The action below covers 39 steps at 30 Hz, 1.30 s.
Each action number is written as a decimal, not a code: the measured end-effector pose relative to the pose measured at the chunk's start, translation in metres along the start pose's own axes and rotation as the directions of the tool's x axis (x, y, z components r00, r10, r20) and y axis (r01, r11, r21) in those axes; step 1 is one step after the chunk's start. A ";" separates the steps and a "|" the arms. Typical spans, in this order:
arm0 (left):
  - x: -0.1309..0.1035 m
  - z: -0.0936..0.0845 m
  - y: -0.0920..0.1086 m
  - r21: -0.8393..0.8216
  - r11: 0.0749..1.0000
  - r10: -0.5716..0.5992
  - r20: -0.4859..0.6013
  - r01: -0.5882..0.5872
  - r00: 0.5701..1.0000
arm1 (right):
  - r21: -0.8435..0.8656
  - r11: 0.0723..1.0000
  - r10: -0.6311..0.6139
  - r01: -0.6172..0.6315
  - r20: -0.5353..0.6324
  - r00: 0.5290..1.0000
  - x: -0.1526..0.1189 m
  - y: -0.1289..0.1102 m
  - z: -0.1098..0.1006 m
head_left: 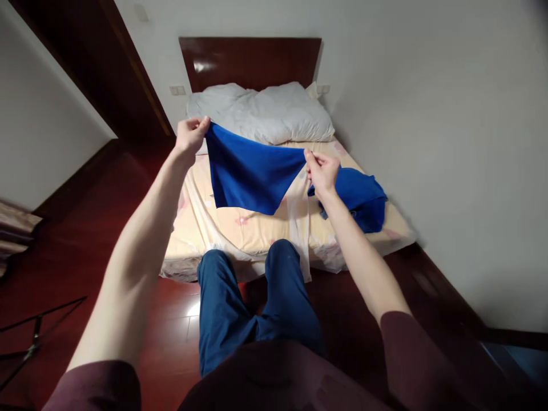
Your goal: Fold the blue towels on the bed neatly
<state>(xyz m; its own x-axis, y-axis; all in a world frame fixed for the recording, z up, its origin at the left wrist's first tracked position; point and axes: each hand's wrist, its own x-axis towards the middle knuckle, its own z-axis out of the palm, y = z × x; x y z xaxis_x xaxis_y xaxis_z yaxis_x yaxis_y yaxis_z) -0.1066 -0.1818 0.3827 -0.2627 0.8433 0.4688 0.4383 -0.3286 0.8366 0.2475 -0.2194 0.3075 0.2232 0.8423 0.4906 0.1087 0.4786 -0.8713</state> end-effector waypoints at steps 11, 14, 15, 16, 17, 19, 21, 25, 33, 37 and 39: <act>-0.030 -0.066 0.054 -0.054 0.993 -0.112 -0.095 0.107 0.989 | 0.067 0.995 0.063 -0.076 0.187 0.980 0.033 -0.073 -0.007; -0.041 -0.072 0.057 -0.066 0.990 -0.135 -0.110 0.129 0.985 | 0.053 0.993 0.087 -0.101 0.220 0.972 0.029 -0.078 -0.010; -0.045 -0.074 0.058 -0.072 0.990 -0.129 -0.101 0.122 0.986 | 0.047 0.992 0.104 -0.118 0.226 0.969 0.028 -0.079 -0.012; -0.049 -0.076 0.059 -0.075 0.991 -0.115 -0.083 0.109 0.990 | 0.042 0.989 0.126 -0.139 0.229 0.965 0.027 -0.080 -0.014; -0.054 -0.078 0.061 -0.077 0.993 -0.099 -0.058 0.094 0.993 | 0.037 0.986 0.151 -0.163 0.230 0.961 0.025 -0.081 -0.016; -0.065 -0.083 0.063 -0.081 0.993 -0.087 -0.007 0.087 0.996 | 0.028 0.976 0.203 -0.216 0.235 0.951 0.021 -0.082 -0.021; -0.076 -0.087 0.063 -0.087 0.989 -0.118 0.041 0.121 0.992 | 0.015 0.963 0.258 -0.269 0.238 0.936 0.015 -0.082 -0.026; -0.093 -0.091 0.056 -0.086 0.962 -0.248 0.120 0.259 0.961 | -0.017 0.925 0.373 -0.380 0.239 0.896 0.004 -0.081 -0.030; -0.082 -0.078 -0.003 -0.047 0.931 -0.346 0.204 0.362 0.916 | -0.049 0.835 0.543 -0.549 0.239 0.805 0.018 -0.042 -0.006; -0.058 -0.048 -0.046 -0.087 0.936 -0.327 0.138 0.341 0.935 | -0.034 0.832 0.544 -0.554 0.249 0.801 0.044 0.010 0.024; -0.040 -0.027 -0.063 -0.125 0.943 -0.299 0.083 0.307 0.951 | -0.021 0.854 0.509 -0.520 0.243 0.826 0.063 0.036 0.040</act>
<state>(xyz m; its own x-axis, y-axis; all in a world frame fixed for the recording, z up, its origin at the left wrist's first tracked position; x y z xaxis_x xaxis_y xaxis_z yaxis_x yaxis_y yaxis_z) -0.1469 -0.2068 0.3187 -0.3096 0.9351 0.1726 0.2257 -0.1040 0.9686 0.2272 -0.1392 0.3073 0.0044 0.9994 -0.0343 -0.0032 -0.0342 -0.9994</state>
